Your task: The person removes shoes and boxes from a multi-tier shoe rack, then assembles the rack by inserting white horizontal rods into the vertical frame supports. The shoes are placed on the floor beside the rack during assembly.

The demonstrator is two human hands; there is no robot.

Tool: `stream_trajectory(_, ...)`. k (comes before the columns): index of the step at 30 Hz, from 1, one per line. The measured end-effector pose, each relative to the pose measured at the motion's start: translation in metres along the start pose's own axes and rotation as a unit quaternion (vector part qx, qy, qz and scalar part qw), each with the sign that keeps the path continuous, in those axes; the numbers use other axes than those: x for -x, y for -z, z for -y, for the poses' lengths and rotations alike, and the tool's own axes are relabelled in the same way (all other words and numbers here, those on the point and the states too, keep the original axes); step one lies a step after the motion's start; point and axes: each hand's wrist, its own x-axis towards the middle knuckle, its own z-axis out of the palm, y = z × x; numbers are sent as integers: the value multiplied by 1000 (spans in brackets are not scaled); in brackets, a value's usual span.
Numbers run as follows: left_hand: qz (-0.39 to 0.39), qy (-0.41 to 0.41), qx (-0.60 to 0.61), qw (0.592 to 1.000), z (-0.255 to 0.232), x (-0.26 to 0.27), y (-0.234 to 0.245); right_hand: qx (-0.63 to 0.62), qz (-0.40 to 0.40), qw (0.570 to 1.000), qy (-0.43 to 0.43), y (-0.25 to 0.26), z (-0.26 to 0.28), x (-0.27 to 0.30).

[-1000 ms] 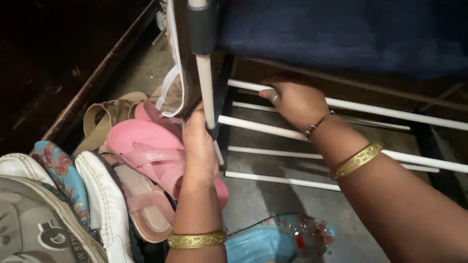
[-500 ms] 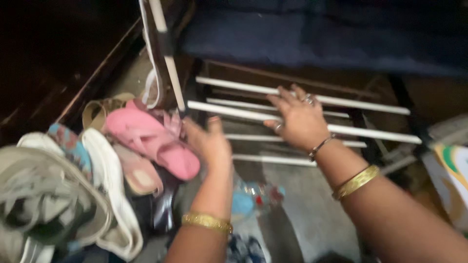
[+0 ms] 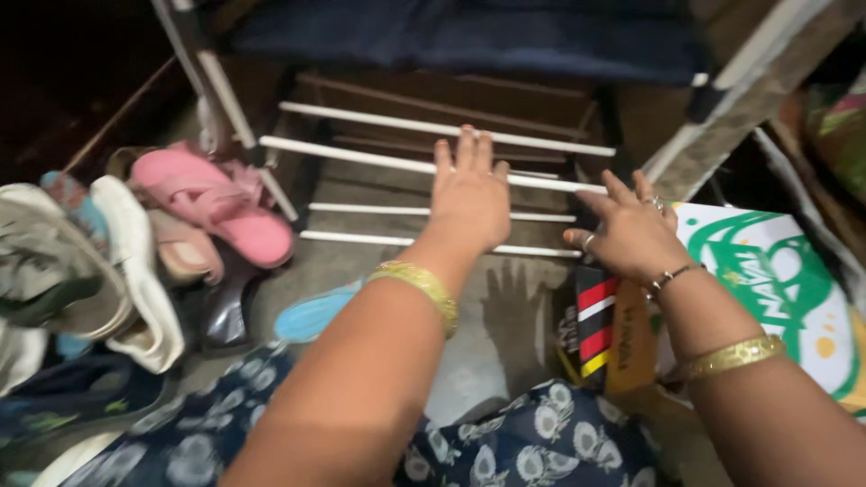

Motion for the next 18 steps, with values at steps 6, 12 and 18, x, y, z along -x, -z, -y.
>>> stream_trajectory(6,54,-62,-60,995,-56,-61,-1,-6,29,1000,-10,19,-41,17)
stream_trajectory(12,133,-13,-61,989,-40,-44,22,-31,39,998,-27,48,-43,51)
stream_trajectory(18,127,-25,-107,986,-18,34,49,-16,53,996,-69,56,-44,106)
